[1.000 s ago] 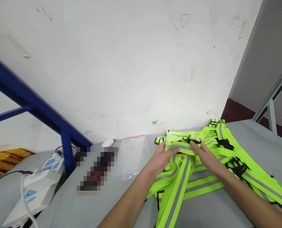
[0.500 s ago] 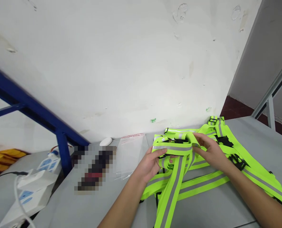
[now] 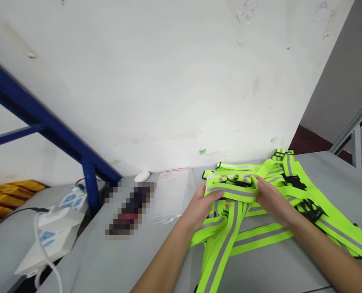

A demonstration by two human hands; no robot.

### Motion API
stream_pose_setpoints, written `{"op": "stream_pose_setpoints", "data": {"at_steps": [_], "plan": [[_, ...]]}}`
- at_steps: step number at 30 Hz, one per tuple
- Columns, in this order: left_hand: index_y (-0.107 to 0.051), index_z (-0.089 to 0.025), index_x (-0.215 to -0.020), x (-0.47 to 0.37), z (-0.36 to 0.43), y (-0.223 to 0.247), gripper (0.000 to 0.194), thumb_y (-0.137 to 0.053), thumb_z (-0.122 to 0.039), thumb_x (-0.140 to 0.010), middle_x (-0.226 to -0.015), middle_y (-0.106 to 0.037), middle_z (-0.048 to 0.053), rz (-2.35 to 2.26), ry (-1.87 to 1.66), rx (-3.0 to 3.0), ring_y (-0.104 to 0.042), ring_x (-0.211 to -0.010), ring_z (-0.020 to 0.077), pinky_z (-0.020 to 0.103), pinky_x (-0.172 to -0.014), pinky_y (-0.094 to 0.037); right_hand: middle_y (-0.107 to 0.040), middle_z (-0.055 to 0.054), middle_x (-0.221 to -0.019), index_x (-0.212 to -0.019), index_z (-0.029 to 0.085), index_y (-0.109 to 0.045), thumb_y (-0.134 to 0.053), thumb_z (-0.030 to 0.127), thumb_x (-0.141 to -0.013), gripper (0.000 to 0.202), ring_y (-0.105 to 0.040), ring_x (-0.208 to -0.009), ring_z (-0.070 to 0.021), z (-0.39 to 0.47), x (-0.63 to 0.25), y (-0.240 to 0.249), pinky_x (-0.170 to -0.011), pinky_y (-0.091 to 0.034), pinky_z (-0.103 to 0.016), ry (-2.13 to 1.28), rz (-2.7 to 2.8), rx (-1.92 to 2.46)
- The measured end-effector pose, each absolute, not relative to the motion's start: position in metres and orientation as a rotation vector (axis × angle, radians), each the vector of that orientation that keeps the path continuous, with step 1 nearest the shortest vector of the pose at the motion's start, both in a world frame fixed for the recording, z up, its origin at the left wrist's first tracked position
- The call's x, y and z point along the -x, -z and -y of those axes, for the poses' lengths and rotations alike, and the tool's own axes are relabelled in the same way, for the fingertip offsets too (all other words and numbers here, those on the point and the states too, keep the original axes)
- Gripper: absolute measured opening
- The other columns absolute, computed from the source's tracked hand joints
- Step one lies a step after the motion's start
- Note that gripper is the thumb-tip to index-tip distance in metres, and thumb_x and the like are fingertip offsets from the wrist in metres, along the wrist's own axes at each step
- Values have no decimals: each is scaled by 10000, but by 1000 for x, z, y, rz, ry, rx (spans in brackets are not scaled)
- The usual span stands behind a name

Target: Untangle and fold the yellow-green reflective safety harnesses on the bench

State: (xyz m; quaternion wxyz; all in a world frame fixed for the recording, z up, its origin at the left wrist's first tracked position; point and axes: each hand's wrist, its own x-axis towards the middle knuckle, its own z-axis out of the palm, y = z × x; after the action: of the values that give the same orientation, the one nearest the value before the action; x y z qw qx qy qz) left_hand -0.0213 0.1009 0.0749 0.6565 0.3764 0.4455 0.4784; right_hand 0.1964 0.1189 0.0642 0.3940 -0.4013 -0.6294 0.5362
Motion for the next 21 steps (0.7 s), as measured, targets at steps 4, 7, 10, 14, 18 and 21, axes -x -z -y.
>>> {"op": "stream_pose_setpoints", "data": {"at_steps": [4, 7, 10, 14, 18, 21], "plan": [[-576, -177, -1136, 20, -99, -67, 497, -779, -311, -703, -1018, -720, 90, -989, -977, -883, -692, -895, 261, 367, -780, -531, -730, -48, -1098, -1235, 268, -602, -757, 453, -719, 570, -696, -979, -305, -107, -185, -73, -882, -551, -486, -1503, 1515, 1146], [-574, -166, -1123, 19, -97, -66, 456, -740, -362, -747, -899, -734, 85, -947, -896, -923, -706, -816, 255, 375, -766, -523, -726, -48, -1110, -1149, 267, -666, -729, 477, -745, 459, -666, -1057, -310, -104, -184, -77, -939, -520, -497, -1583, 1500, 1116], [-584, -153, -1122, 17, -95, -75, 420, -697, -376, -785, -824, -736, 84, -914, -833, -986, -705, -780, 253, 351, -717, -514, -721, -50, -1126, -1110, 270, -689, -715, 484, -762, 409, -640, -1107, -314, -105, -187, -76, -944, -517, -499, -1556, 1488, 1137], [-594, -183, -1205, 18, -93, -91, 444, -635, -414, -828, -802, -732, 60, -1032, -756, -1132, -688, -763, 236, 302, -638, -482, -703, -45, -1170, -1135, 281, -687, -718, 488, -761, 429, -635, -1117, -318, -107, -189, -73, -969, -496, -517, -1479, 1493, 1145], [-632, -238, -1184, 22, -95, -88, 460, -694, -439, -775, -1039, -719, 47, -1192, -849, -1205, -656, -980, 279, 310, -721, -501, -689, -51, -1202, -1171, 272, -676, -708, 485, -776, 450, -612, -1151, -326, -106, -186, -75, -991, -477, -517, -1413, 1503, 1113], [-629, -235, -1163, 23, -96, -79, 464, -731, -430, -755, -1132, -693, 60, -1138, -873, -1085, -623, -1077, 287, 339, -822, -505, -668, -56, -1238, -1192, 251, -662, -670, 476, -815, 439, -600, -1165, -318, -104, -183, -78, -1011, -461, -505, -1384, 1561, 1040]]}}
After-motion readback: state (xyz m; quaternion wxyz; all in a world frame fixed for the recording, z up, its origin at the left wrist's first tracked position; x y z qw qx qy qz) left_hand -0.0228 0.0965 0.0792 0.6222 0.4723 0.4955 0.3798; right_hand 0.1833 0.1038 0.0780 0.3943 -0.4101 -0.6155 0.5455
